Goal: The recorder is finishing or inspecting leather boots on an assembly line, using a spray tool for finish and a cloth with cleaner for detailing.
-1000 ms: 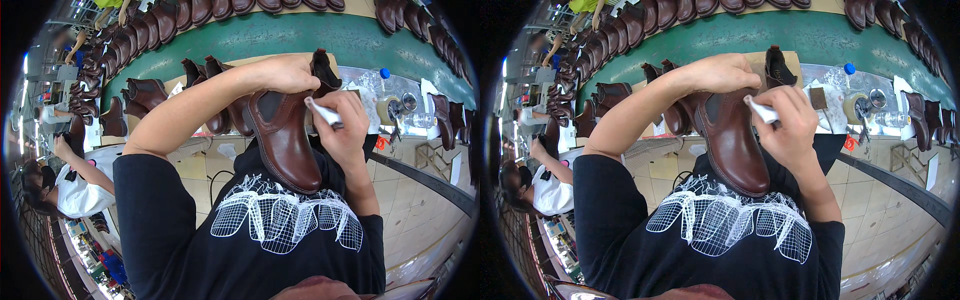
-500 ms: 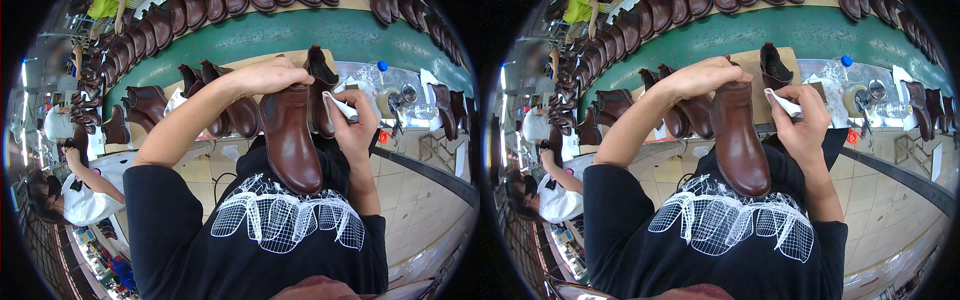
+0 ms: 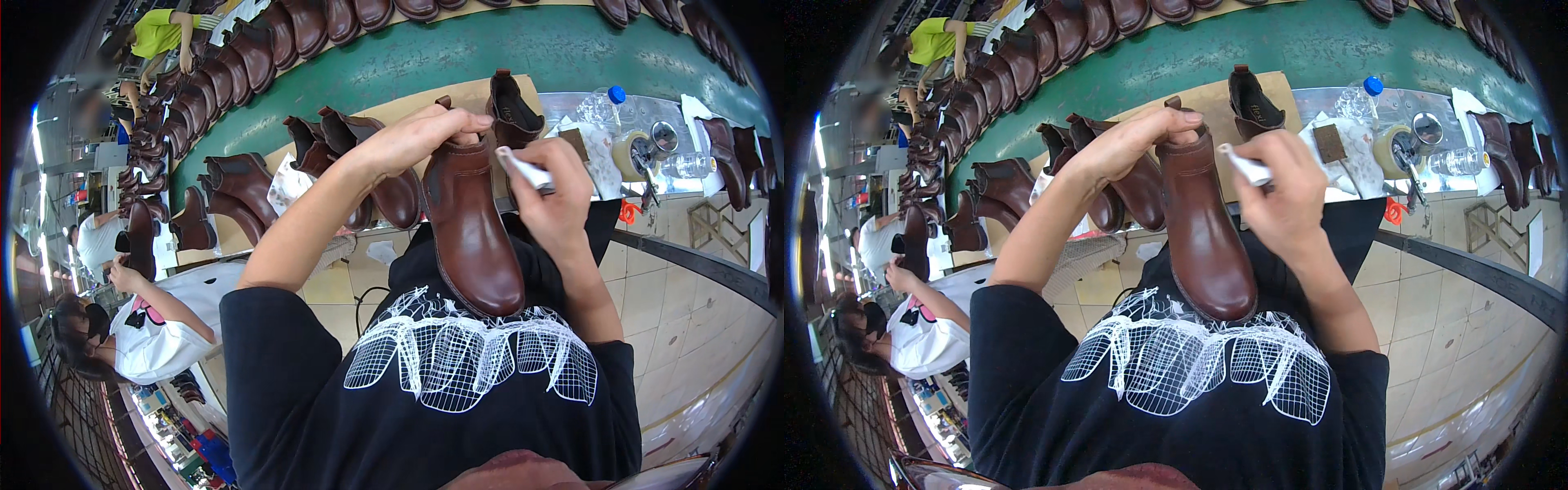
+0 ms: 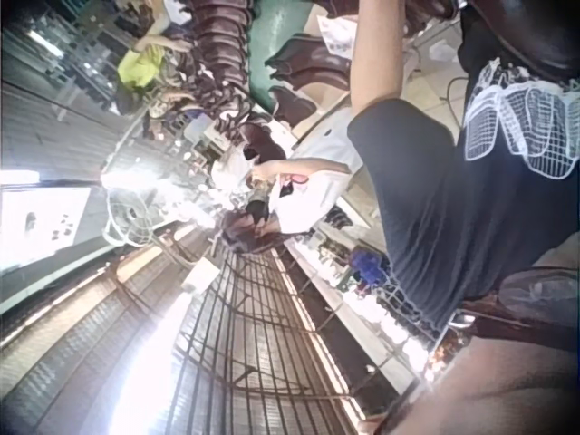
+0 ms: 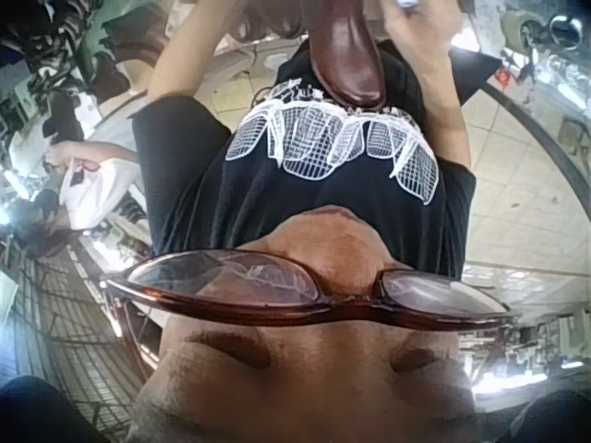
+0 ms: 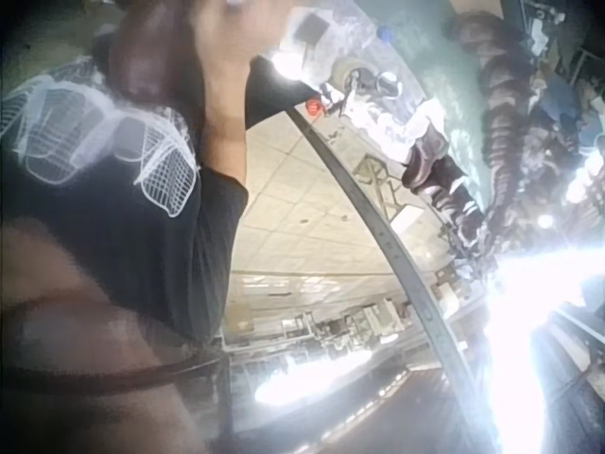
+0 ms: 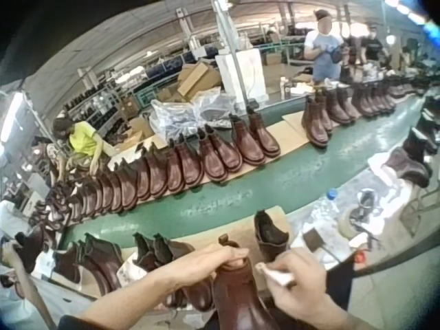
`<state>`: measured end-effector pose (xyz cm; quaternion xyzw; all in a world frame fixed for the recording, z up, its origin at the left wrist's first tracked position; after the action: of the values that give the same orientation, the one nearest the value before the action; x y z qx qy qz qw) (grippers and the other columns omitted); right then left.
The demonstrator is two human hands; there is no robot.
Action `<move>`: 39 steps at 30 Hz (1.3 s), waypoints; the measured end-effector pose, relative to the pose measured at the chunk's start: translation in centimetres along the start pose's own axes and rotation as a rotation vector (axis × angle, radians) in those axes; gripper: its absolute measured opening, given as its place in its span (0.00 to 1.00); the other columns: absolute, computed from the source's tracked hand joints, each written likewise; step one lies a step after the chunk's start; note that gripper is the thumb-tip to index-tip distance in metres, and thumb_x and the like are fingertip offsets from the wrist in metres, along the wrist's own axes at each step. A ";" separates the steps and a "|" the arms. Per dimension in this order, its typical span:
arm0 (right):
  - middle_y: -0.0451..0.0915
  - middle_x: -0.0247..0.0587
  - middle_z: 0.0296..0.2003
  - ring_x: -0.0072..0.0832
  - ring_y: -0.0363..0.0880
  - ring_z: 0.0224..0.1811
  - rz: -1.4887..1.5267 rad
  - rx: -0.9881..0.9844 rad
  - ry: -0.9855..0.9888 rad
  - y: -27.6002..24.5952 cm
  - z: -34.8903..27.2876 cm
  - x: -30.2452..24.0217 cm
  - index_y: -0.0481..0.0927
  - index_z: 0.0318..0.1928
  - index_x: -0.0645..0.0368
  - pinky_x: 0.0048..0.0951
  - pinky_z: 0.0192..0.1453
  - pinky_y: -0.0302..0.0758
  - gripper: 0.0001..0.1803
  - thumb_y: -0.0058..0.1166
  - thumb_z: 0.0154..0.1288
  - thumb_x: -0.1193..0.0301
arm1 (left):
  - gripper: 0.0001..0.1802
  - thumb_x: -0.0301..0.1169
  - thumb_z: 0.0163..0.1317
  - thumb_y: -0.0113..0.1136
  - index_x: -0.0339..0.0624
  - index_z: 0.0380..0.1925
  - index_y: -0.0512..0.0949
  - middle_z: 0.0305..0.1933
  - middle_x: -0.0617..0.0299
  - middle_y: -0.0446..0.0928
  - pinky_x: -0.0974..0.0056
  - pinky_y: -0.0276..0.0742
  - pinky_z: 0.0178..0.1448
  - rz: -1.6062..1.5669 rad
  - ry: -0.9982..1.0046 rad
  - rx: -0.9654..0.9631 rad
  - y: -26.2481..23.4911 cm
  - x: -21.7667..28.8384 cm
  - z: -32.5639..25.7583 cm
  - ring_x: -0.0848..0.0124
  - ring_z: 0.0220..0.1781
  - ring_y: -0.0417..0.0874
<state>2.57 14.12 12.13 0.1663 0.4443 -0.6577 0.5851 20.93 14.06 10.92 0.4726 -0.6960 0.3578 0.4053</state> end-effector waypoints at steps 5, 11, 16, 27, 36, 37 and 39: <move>0.79 0.37 0.31 0.20 0.76 0.33 0.164 -0.009 0.124 -1.7 -0.5 1.4 0.78 0.35 0.65 0.21 0.38 0.71 0.08 0.64 0.57 0.84 | 0.25 0.49 0.69 0.52 0.35 0.39 0.84 0.39 0.63 0.83 0.68 0.66 0.59 -0.115 -0.022 -0.027 -0.9 -3.3 0.4 0.77 0.46 0.76; 0.80 0.40 0.32 0.32 0.78 0.37 0.260 -0.211 -0.045 -1.1 0.1 -0.6 0.83 0.32 0.61 0.31 0.41 0.71 0.10 0.69 0.47 0.80 | 0.22 0.49 0.66 0.57 0.39 0.37 0.84 0.37 0.66 0.83 0.69 0.65 0.58 -0.367 0.033 -0.025 -0.7 -4.4 0.6 0.78 0.43 0.77; 0.80 0.36 0.31 0.37 0.77 0.35 0.142 -0.272 -0.135 0.9 0.6 -1.3 0.84 0.33 0.55 0.34 0.37 0.72 0.11 0.70 0.46 0.77 | 0.21 0.48 0.67 0.57 0.40 0.32 0.84 0.34 0.68 0.82 0.70 0.65 0.53 -0.420 0.028 -0.016 -0.1 -4.8 0.7 0.79 0.39 0.75; 0.80 0.39 0.31 0.37 0.78 0.32 0.195 -0.122 -0.119 0.3 0.9 -2.5 0.81 0.32 0.58 0.33 0.35 0.73 0.12 0.70 0.45 0.79 | 0.20 0.47 0.67 0.56 0.41 0.32 0.85 0.34 0.65 0.84 0.69 0.67 0.54 -0.459 0.049 -0.058 -0.6 -4.9 0.1 0.77 0.42 0.80; 0.78 0.40 0.27 0.27 0.77 0.28 0.118 -0.048 0.049 -0.1 0.1 0.7 0.77 0.32 0.64 0.26 0.33 0.71 0.08 0.65 0.57 0.82 | 0.19 0.45 0.67 0.55 0.41 0.33 0.85 0.36 0.63 0.86 0.68 0.69 0.55 -0.493 0.078 -0.089 -1.0 -5.3 0.0 0.75 0.40 0.82; 0.78 0.37 0.27 0.21 0.76 0.28 0.107 -0.005 0.047 -0.6 -0.1 1.0 0.77 0.33 0.64 0.22 0.33 0.70 0.07 0.65 0.59 0.81 | 0.19 0.44 0.67 0.55 0.41 0.33 0.86 0.35 0.63 0.86 0.68 0.69 0.55 -0.488 0.079 -0.081 -1.0 -5.4 -0.1 0.75 0.40 0.82; 0.78 0.37 0.27 0.21 0.76 0.28 0.139 -0.014 0.107 -0.8 -0.5 1.4 0.77 0.33 0.64 0.22 0.33 0.70 0.07 0.65 0.59 0.81 | 0.19 0.44 0.67 0.55 0.41 0.33 0.86 0.36 0.63 0.86 0.68 0.69 0.55 -0.485 0.082 -0.114 -0.9 -5.2 0.0 0.75 0.40 0.82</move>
<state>1.36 13.55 11.13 0.2274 0.4669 -0.6027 0.6058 22.91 15.74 6.35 0.5871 -0.5643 0.2294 0.5332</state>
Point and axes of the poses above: each hand's wrist, its own z-axis towards the middle knuckle, its own y-axis out of the palm, x = y × z, the point moved 6 cm from there along z, towards the middle knuckle
